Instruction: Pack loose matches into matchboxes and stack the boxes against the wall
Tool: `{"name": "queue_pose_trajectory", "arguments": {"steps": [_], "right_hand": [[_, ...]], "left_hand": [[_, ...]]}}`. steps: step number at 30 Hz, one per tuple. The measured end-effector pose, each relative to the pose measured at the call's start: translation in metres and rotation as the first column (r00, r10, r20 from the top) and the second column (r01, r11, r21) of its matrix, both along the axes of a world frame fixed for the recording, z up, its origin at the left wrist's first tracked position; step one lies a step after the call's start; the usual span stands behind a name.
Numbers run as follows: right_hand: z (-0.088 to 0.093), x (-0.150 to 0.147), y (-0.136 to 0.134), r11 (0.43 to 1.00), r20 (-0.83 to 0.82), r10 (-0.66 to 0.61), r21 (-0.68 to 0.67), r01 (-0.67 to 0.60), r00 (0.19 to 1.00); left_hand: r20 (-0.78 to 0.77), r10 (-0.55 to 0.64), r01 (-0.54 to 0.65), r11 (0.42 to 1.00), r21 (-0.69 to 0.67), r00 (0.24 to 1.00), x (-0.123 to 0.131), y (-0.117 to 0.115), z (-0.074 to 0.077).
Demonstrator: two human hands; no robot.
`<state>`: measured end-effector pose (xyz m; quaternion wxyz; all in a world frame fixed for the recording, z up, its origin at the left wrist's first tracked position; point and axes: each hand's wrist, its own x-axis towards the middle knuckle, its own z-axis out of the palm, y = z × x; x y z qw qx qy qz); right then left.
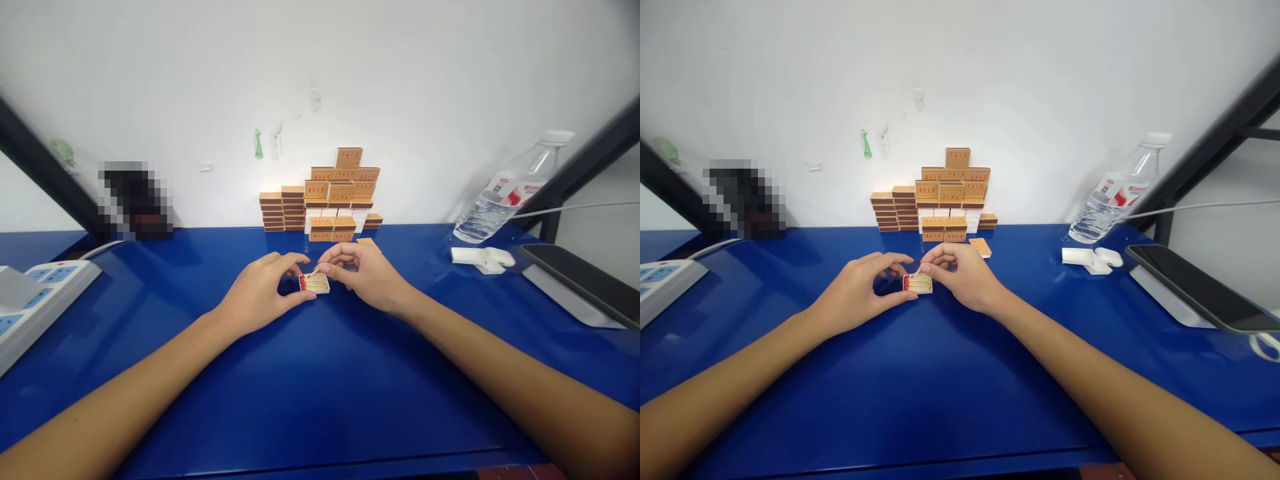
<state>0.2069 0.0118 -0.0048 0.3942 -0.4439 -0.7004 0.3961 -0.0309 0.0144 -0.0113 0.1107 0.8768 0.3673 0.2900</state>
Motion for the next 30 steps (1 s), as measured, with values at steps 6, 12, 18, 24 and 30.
{"name": "queue_pose_trajectory", "arguments": {"steps": [6, 12, 18, 24, 30], "right_hand": [[-0.0072, -0.0001, 0.0026, 1.0, 0.039, -0.015, 0.02, 0.014, 0.999], [-0.0073, 0.0007, 0.0016, 1.0, 0.132, -0.006, 0.028, 0.002, 0.991], [-0.0068, 0.0031, -0.0005, 0.996, 0.279, -0.043, 0.088, 0.019, 0.959], [-0.007, 0.0046, -0.0021, 0.989, 0.322, -0.034, 0.149, -0.015, 0.946], [-0.0069, 0.0049, -0.0028, 0.981, 0.332, -0.026, 0.191, -0.04, 0.943]], "left_hand": [[-0.007, -0.001, 0.001, 1.0, -0.022, 1.0, 0.0008, -0.0005, -0.0007], [-0.003, -0.014, 0.014, 1.0, -0.015, 1.0, 0.0006, 0.0005, -0.0012], [-0.009, -0.008, 0.008, 1.0, -0.019, 1.0, 0.0, 0.0006, -0.001], [-0.024, -0.031, 0.031, 0.999, 0.011, 0.999, -0.0001, -0.0003, 0.0016], [-0.037, -0.07, 0.072, 0.996, 0.044, 0.997, 0.001, -0.0005, 0.0057]]}}
